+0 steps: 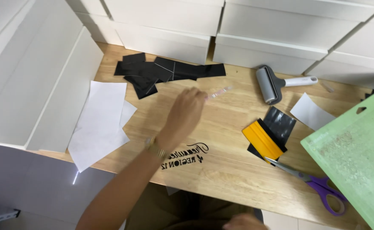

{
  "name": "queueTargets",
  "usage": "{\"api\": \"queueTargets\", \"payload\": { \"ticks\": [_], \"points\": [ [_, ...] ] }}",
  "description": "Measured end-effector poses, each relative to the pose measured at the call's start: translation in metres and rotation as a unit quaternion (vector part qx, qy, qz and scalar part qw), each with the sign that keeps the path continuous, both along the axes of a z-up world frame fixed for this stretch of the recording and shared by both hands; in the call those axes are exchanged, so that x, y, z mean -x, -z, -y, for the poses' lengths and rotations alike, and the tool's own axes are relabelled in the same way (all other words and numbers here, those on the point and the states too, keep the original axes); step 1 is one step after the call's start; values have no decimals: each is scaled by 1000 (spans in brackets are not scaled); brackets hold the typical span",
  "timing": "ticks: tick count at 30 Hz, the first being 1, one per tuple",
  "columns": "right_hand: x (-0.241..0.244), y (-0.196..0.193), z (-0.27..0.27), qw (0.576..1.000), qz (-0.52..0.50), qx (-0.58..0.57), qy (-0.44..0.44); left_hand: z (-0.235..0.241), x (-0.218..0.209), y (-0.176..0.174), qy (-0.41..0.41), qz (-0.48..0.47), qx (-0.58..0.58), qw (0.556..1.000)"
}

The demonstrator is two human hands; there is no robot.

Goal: Weeding a vinyl decal by removing excess material from the cut design using hands and a weeding tool

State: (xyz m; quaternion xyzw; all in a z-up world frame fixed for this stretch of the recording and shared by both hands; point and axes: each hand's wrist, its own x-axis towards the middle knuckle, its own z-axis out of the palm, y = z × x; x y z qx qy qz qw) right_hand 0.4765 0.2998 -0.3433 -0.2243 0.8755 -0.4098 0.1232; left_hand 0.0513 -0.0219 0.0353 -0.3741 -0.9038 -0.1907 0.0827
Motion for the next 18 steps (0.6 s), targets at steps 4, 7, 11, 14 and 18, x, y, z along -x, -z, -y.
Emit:
{"api": "queueTargets", "payload": {
  "ticks": [4, 7, 11, 14, 18],
  "points": [
    [159, -269, 116, 963, -224, 14, 147, 20, -116, -55, 86, 81, -146, 982],
    [168, -368, 165, 861, -397, 36, 315, 27, -191, -52, 117, 183, -269, 938],
    [186, -377, 203, 849, -389, 63, 352, 46, -222, -32, 55, 400, -373, 835],
    [173, -365, 190, 883, -314, 101, 335, 91, -197, -4, -129, 125, -244, 953],
    [151, -360, 214, 862, -248, 146, 418, 130, -178, 24, -242, 56, -48, 968]
  ]
}}
